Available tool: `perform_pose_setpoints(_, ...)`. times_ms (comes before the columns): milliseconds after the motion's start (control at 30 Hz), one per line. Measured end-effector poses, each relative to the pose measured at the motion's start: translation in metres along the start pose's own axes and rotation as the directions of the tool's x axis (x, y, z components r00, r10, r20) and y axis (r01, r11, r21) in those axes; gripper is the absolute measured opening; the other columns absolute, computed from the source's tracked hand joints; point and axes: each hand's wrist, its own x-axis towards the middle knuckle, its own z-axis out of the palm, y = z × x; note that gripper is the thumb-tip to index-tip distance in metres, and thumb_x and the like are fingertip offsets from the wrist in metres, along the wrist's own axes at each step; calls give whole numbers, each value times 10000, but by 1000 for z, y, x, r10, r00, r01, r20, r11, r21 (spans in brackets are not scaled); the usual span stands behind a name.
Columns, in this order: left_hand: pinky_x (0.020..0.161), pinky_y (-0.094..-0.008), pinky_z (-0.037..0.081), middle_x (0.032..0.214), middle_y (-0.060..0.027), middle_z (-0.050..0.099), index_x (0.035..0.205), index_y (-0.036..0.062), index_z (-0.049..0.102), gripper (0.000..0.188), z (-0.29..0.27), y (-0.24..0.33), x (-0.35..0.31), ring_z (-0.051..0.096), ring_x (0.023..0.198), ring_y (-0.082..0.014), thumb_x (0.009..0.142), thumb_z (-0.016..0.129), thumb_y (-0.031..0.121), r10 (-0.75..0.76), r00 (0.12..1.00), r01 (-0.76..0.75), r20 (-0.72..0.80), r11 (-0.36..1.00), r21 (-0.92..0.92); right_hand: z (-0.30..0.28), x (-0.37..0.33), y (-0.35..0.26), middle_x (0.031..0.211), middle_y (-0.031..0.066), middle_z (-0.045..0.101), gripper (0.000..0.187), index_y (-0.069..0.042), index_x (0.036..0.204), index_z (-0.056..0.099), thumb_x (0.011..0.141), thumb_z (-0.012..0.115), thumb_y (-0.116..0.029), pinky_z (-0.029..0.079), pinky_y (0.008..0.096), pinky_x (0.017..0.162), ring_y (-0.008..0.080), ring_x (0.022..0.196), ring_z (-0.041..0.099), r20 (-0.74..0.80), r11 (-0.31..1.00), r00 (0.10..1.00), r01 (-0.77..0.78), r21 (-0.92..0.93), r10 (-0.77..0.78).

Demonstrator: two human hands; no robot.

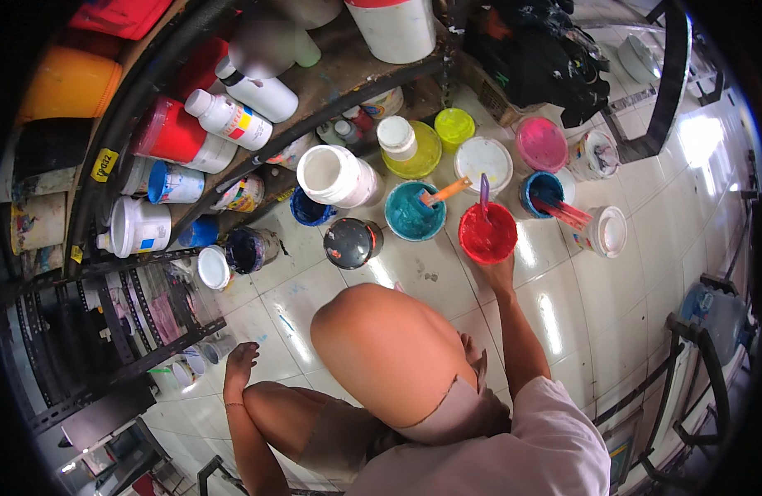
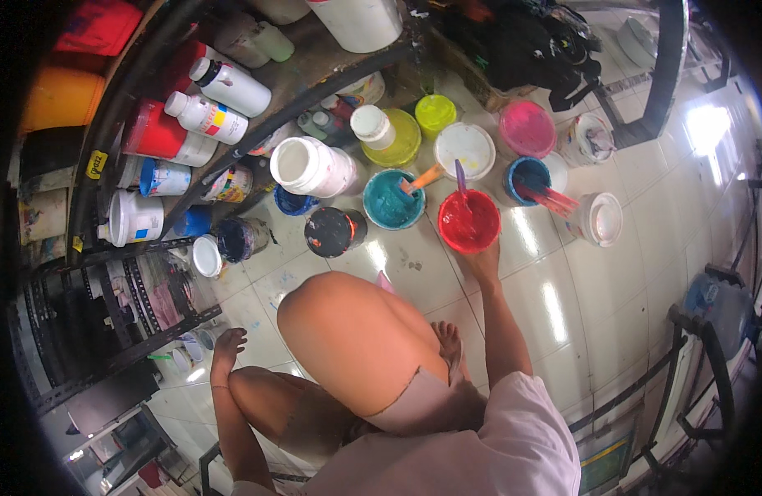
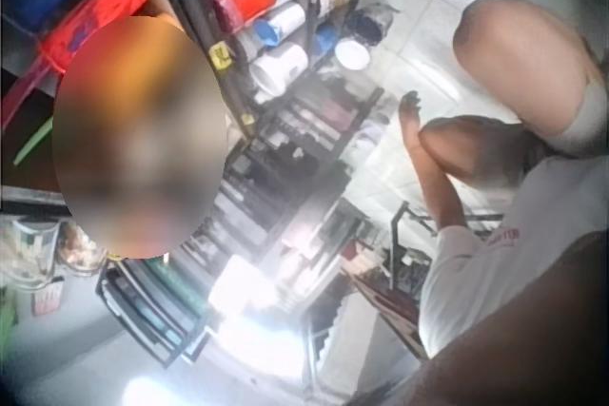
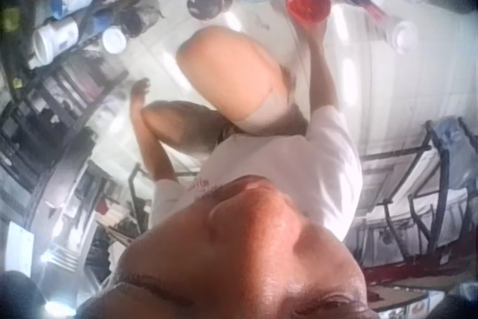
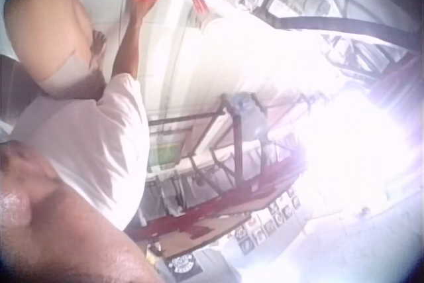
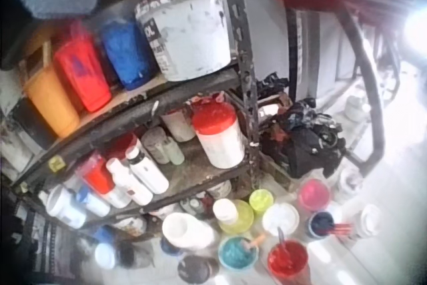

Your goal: The person picks up and replaces several plastic tubs of paint on a shelf, then uses a cloth to wipe up spilled paint from the tiled floor before putting the cloth and other items into a trash bag.

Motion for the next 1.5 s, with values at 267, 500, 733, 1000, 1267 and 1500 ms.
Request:
perform_pose_setpoints(267, 791, -319, 494, 1029, -83, 640, 1111, -10, 593, 365, -2, 3, 0, 617, 938, -187, 925, 516, 295, -25, 999, 25, -31, 999, 22, 2, -4, -2, 1225, 130, 549, 796, -15, 1273, 445, 601, 828, -203, 427, 370, 957, 259, 1120, 543, -93, 996, 994, 44, -72, -50)
perform_pose_setpoints(500, 804, -328, 488, 1049, -86, 639, 1116, -14, 592, 362, -2, 7, -4, 607, 959, -190, 916, 518, 278, -65, 997, 66, -46, 998, 21, -1, -11, -13, 1201, 128, 556, 766, -15, 1254, 451, 602, 818, -179, 415, 375, 947, 261, 1107, 541, -110, 992, 991, 66, -111, -78)
perform_pose_setpoints(733, 795, -332, 490, 1055, -92, 638, 1113, -15, 594, 360, 1, 1, 2, 610, 951, -195, 914, 517, 275, -39, 999, 39, -23, 999, 17, -3, -11, 17, 1231, 124, 531, 850, -12, 1271, 404, 545, 828, -135, 399, 365, 979, 249, 1117, 532, -101, 990, 985, -139, 10, 140)
perform_pose_setpoints(1000, 792, -334, 491, 1038, -91, 636, 1087, 1, 603, 357, -1, 1, -1, 611, 948, -196, 920, 522, 306, 1, 1000, -2, -28, 1000, -15, -19, -28, -20, 1228, 121, 531, 876, -7, 1258, 420, 502, 836, -159, 396, 364, 995, 246, 1141, 516, -117, 982, 979, -156, 106, 168)
perform_pose_setpoints(1267, 792, -330, 488, 1019, -85, 632, 1075, 6, 606, 358, 4, 18, 1, 607, 949, -196, 926, 516, 318, 73, 997, -74, -14, 997, -37, -14, 60, -123, 1226, 134, 532, 863, -7, 1300, 398, 606, 852, -244, 413, 365, 974, 259, 1121, 531, -271, 970, 932, 218, -107, -239)
perform_pose_setpoints(1500, 777, -326, 490, 1021, -81, 632, 1074, 5, 607, 340, 8, 28, 3, 606, 933, -191, 935, 503, 298, 119, 993, -119, -2, 993, -21, 11, 108, -104, 1316, 172, 465, 1196, 23, 1406, 106, 558, 893, -278, 385, 380, 1007, 293, 1198, 487, -282, 926, 899, 261, -273, -336)
